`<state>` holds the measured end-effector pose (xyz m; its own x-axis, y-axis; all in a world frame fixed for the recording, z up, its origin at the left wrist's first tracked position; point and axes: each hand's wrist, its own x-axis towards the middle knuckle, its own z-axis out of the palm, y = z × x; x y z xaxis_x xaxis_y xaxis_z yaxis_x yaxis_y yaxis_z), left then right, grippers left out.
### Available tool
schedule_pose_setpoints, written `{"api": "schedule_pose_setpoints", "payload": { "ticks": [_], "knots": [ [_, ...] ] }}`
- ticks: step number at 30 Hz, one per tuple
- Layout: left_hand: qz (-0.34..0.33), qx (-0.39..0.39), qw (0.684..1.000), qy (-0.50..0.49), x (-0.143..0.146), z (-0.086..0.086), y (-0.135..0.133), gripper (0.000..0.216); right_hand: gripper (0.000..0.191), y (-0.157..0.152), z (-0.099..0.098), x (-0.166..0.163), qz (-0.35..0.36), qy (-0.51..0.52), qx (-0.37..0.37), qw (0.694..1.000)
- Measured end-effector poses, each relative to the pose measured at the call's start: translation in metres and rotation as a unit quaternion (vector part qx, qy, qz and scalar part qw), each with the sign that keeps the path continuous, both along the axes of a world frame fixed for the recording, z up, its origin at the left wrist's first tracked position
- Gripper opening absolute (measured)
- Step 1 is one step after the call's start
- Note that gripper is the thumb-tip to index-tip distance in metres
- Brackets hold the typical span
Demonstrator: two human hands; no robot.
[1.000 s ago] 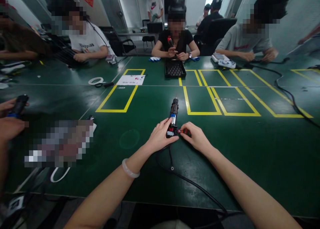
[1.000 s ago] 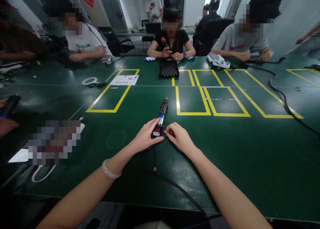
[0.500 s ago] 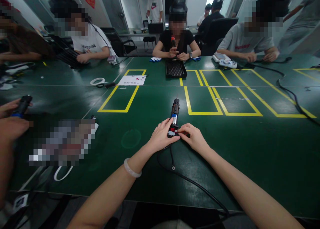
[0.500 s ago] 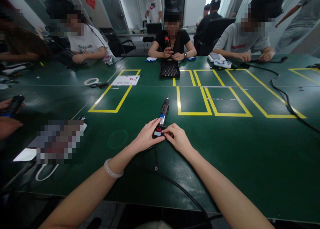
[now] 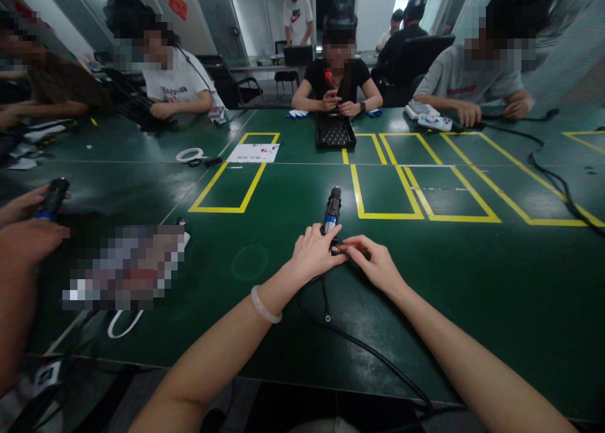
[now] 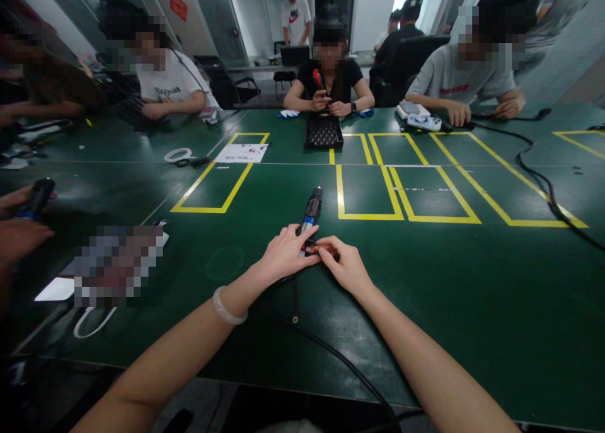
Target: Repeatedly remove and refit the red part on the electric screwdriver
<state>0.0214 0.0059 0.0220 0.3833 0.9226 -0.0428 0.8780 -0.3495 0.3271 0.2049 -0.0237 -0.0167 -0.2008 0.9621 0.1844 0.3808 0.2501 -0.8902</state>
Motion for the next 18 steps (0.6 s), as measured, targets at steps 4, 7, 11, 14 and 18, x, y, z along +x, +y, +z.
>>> {"api": "schedule_pose_setpoints", "payload": {
  "ticks": [4, 7, 11, 14, 18],
  "knots": [
    [0.009, -0.002, 1.0, 0.0, 0.003, 0.001, 0.001, 0.07, 0.023, 0.002, -0.004, 0.002, 0.006, 0.016, -0.006, 1.0],
    [0.008, 0.007, 1.0, 0.007, 0.002, -0.001, 0.002, 0.071, 0.024, 0.005, -0.008, 0.005, 0.004, 0.023, 0.004, 1.0],
    [0.0, 0.017, 1.0, 0.011, -0.006, -0.001, 0.007, 0.072, 0.025, 0.008, -0.011, 0.012, -0.026, 0.026, 0.011, 0.999],
    [0.009, 0.015, 1.0, 0.017, -0.02, -0.001, 0.015, 0.072, 0.025, 0.01, -0.012, 0.016, -0.039, 0.027, 0.005, 0.999],
    [0.038, 0.021, 0.997, 0.059, -0.053, -0.003, 0.036, 0.074, 0.025, 0.01, -0.011, 0.016, -0.044, 0.029, -0.002, 0.999]
  ]
}}
